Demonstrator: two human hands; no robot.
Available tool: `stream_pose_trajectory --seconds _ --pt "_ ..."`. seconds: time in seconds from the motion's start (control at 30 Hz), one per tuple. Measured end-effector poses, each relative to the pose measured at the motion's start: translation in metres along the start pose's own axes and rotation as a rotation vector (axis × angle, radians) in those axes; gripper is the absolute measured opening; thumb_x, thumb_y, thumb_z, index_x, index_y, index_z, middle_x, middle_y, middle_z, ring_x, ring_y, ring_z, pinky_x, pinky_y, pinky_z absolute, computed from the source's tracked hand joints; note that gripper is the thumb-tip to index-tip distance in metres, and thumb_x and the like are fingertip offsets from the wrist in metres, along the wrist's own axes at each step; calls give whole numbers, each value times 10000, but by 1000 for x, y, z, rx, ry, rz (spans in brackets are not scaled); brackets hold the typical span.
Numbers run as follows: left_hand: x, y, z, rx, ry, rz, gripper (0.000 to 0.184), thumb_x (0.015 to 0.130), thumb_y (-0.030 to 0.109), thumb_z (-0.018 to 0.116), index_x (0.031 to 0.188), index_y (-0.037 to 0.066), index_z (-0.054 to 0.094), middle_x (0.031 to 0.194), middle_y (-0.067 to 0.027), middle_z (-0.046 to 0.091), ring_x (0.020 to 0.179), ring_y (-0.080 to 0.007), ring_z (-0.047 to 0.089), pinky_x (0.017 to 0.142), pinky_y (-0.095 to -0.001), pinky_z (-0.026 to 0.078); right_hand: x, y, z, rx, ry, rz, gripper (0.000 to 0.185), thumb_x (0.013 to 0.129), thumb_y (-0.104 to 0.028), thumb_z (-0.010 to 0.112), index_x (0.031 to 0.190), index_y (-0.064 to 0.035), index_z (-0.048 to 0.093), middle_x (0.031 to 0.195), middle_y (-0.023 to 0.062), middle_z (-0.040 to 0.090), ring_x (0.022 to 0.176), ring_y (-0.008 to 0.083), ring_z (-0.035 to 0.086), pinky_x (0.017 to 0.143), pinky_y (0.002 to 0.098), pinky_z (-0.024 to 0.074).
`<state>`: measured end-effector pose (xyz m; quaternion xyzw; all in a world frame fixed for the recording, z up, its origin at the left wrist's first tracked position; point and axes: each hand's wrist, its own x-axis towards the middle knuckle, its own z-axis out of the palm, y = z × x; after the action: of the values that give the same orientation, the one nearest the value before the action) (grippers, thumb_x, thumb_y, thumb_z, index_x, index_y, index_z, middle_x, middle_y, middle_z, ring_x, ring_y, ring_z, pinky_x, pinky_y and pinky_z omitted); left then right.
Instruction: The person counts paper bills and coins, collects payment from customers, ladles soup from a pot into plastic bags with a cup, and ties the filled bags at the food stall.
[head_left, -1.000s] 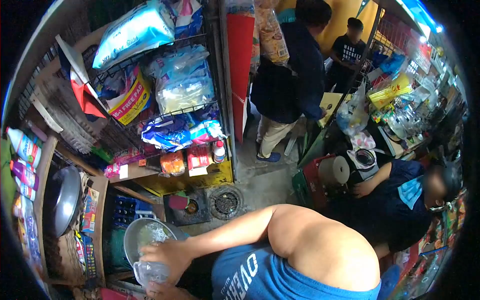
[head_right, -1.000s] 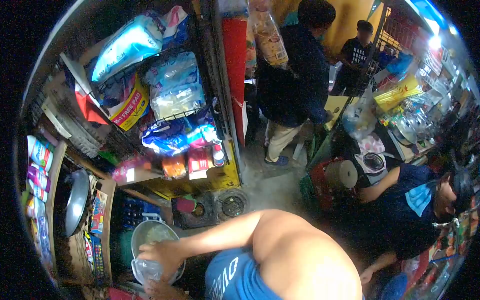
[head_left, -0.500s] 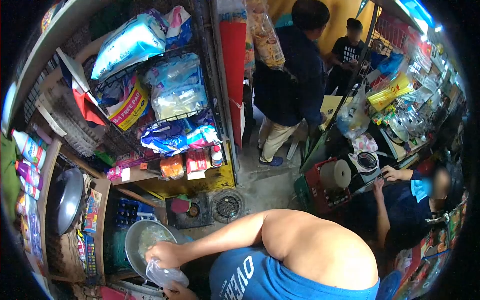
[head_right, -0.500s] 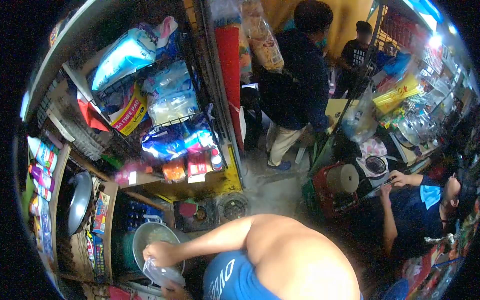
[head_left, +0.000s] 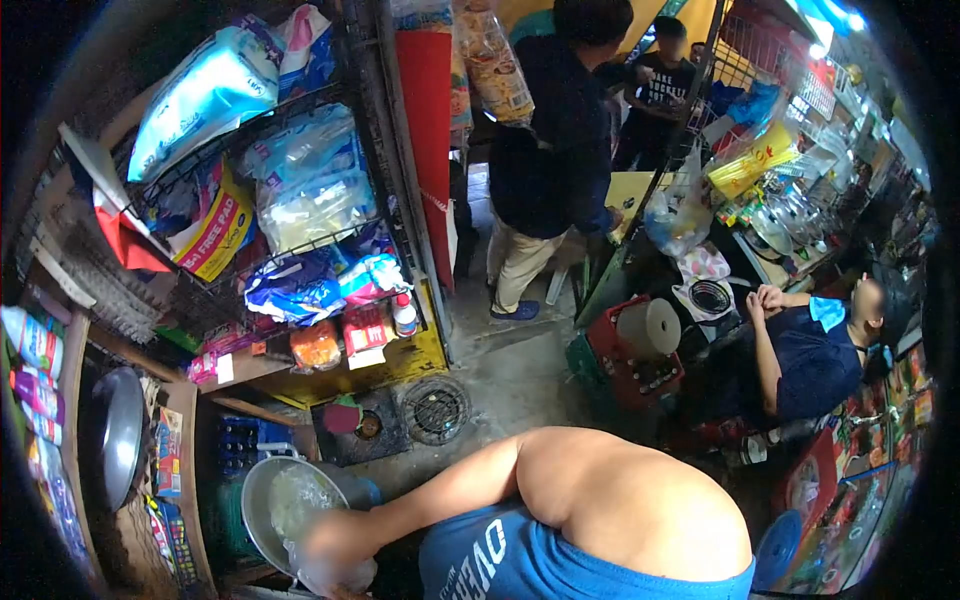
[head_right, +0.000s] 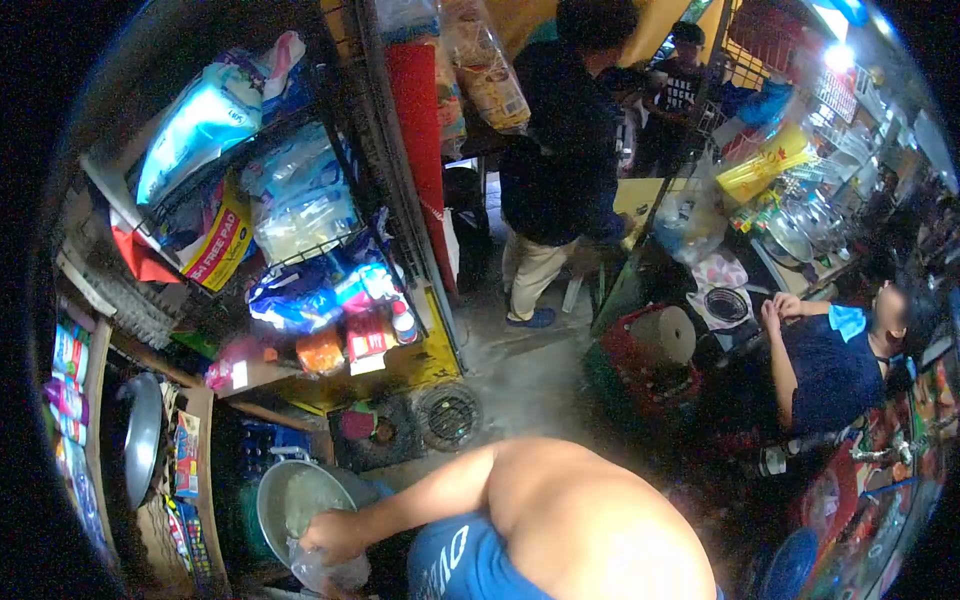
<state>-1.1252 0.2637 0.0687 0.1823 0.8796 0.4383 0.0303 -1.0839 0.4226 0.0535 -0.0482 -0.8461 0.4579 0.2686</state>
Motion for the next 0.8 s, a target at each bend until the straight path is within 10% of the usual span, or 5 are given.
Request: stream_pose_trajectory --seconds 0.37,0.57,0.67,0.7,0.8 --pt "15 2 18 -340 -168 85 435 942 290 510 1070 -124 553 1029 -323 576 854 -418 534 834 -467 424 -11 17 -17 -82 -77 216 177 785 -181 569 807 -7 585 835 172 601 829 393 586 725 484 471" --pt "32 -34 4 494 -169 648 348 872 223 561 1066 -67 560 1027 -269 598 953 -434 554 863 -481 445 -3 46 0 -546 -303 -79 170 795 -173 559 827 -11 599 852 164 617 837 354 600 740 485 476" --pt "25 -41 26 -134 -225 150 341 838 112 590 1130 -62 567 1097 -234 607 1026 -363 572 916 -418 449 -28 114 48 -428 159 -45 126 761 -171 578 725 -59 624 732 144 629 651 290 594 578 424 487" --pt "24 -43 29 -339 -271 7 354 826 75 599 1152 -61 570 1121 -222 610 1050 -339 578 934 -397 451 -17 76 -2 -406 -248 173 128 753 -166 584 676 -68 615 651 140 606 606 296 590 552 428 487" --pt "34 -44 21 -1795 -502 -583 368 930 98 491 1296 56 483 1220 -193 568 1192 -357 487 1007 -537 390 -6 38 -48 -22 -186 435 182 830 -160 565 895 -29 672 834 185 679 788 291 658 726 382 522"
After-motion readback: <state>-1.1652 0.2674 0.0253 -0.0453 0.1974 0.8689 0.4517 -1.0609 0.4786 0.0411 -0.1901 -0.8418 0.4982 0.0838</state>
